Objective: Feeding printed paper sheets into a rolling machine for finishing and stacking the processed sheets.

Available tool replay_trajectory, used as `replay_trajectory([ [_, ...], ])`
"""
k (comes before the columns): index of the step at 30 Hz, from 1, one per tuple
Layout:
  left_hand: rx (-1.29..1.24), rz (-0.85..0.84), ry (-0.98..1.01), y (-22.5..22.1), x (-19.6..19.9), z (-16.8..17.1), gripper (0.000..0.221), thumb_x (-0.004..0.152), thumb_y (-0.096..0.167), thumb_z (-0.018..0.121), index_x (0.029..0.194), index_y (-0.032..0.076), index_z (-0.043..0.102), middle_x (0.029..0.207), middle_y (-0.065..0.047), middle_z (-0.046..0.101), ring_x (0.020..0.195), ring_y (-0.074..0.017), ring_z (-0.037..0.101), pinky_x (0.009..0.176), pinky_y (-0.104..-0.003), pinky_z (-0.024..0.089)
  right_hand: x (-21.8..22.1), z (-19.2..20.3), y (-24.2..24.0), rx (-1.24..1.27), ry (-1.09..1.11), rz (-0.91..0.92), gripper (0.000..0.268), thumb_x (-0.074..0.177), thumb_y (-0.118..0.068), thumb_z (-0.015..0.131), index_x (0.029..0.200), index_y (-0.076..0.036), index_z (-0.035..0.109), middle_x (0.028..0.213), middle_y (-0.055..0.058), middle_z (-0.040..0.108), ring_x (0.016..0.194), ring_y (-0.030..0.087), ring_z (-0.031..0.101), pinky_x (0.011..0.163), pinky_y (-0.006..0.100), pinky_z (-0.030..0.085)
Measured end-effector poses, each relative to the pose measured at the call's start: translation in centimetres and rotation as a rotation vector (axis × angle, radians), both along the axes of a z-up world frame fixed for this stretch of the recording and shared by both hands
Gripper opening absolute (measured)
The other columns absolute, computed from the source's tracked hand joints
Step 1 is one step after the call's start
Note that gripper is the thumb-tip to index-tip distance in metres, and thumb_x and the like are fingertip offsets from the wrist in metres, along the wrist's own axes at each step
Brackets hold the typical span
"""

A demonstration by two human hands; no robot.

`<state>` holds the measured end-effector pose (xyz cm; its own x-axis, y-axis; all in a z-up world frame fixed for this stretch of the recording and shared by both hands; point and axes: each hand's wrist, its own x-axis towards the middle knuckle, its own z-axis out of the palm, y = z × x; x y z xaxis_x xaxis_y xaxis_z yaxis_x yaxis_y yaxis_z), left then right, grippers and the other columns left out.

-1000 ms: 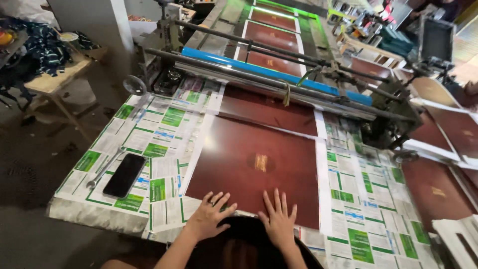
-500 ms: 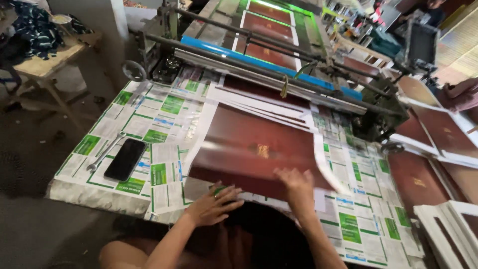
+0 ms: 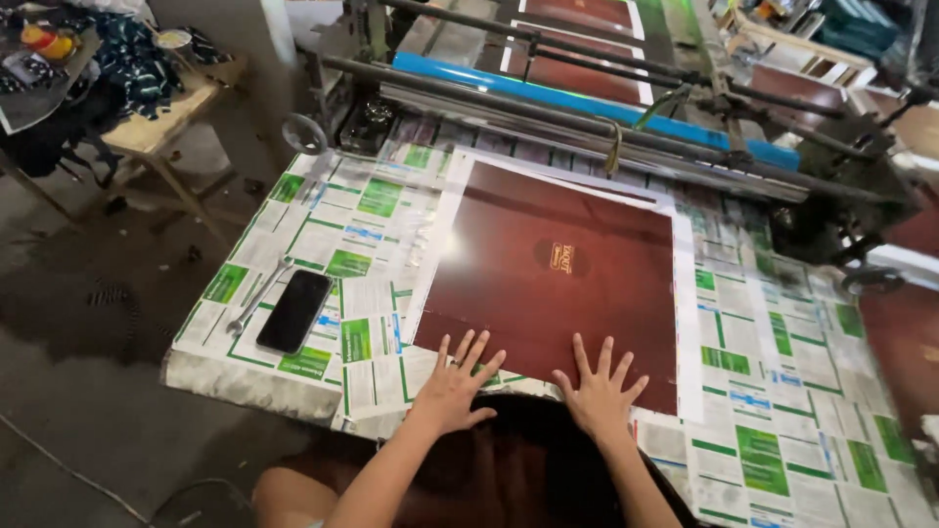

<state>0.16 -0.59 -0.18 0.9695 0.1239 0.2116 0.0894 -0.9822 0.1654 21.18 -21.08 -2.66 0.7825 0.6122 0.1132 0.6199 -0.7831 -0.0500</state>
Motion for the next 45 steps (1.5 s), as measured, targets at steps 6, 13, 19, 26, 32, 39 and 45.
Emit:
replay_trajectory([
  [6, -0.004, -0.014, -0.011, 0.0, 0.0, 0.6, 0.105, 0.078, 0.059, 0.077, 0.161, 0.018, 0.027, 0.165, -0.024, 0.017, 0.152, -0.0445, 0.014, 0.118, -0.068, 0.009, 6.2, 0.8, 3.4, 0.011, -0.065, 0.022, 0.085, 0.087, -0.078, 0.043, 0.161, -0.044, 0.020, 0.170, 0.015, 0.010, 0.152, 0.052, 0.007, 0.109, 0.081, 0.002],
  [13, -0.032, -0.050, -0.032, 0.4, 0.0, 1.0, 0.103, 0.077, 0.057, 0.079, 0.159, 0.016, 0.033, 0.166, -0.024, 0.020, 0.153, -0.0442, 0.016, 0.119, -0.067, 0.010, 12.0, 1.1, 7.3, 0.067, 0.028, 0.011, 0.092, 0.083, -0.087, 0.037, 0.161, -0.043, 0.017, 0.170, 0.015, 0.005, 0.152, 0.051, 0.000, 0.108, 0.081, -0.003],
  [19, -0.046, -0.028, 0.004, 0.3, 0.3, 1.3, 0.102, 0.078, 0.056, 0.079, 0.159, 0.016, 0.032, 0.165, -0.024, 0.020, 0.152, -0.0434, 0.017, 0.117, -0.068, 0.010, 14.7, 1.2, 8.6, 0.036, 0.070, 0.023, 0.094, 0.081, -0.091, 0.035, 0.160, -0.046, 0.013, 0.170, 0.014, -0.001, 0.151, 0.050, -0.007, 0.109, 0.079, -0.008],
  [26, -0.043, -0.023, -0.032, 0.2, -0.1, 1.1, 0.100, 0.079, 0.054, 0.079, 0.159, 0.016, 0.032, 0.165, -0.024, 0.020, 0.151, -0.0430, 0.017, 0.117, -0.067, 0.010, 17.0, 2.8, 10.8, -0.024, 0.124, 0.007, 0.097, 0.081, -0.091, 0.033, 0.163, -0.043, 0.010, 0.172, 0.013, -0.004, 0.154, 0.049, -0.008, 0.110, 0.079, -0.008],
  [32, -0.023, -0.016, -0.085, 0.5, 0.2, 0.4, 0.094, 0.079, 0.051, 0.077, 0.157, 0.020, 0.036, 0.163, -0.021, 0.024, 0.150, -0.0406, 0.022, 0.116, -0.065, 0.014, 12.8, 1.8, 9.6, -0.019, 0.115, 0.009, 0.098, 0.085, -0.088, 0.035, 0.163, -0.037, 0.007, 0.171, 0.015, -0.008, 0.153, 0.047, -0.009, 0.109, 0.079, -0.009],
  [39, 0.138, -0.046, -0.249, 0.7, 0.3, -3.0, 0.064, 0.088, 0.044, 0.069, 0.146, 0.021, 0.053, 0.144, -0.021, 0.049, 0.130, -0.0391, 0.047, 0.107, -0.058, 0.033, -4.2, 0.3, -1.2, 0.121, -0.111, 0.189, 0.085, 0.092, -0.070, 0.049, 0.161, -0.031, 0.019, 0.168, 0.017, 0.009, 0.154, 0.042, 0.007, 0.112, 0.077, 0.004],
  [45, 0.126, -0.129, -0.077, 0.4, -0.3, -3.4, 0.057, 0.099, 0.039, 0.064, 0.150, 0.016, 0.052, 0.131, -0.016, 0.056, 0.118, -0.0340, 0.055, 0.105, -0.051, 0.038, -6.0, 0.4, -4.8, -0.134, -0.053, 0.159, 0.085, 0.092, -0.032, 0.064, 0.161, -0.039, 0.016, 0.169, 0.015, 0.013, 0.154, 0.039, 0.017, 0.113, 0.072, 0.019],
])
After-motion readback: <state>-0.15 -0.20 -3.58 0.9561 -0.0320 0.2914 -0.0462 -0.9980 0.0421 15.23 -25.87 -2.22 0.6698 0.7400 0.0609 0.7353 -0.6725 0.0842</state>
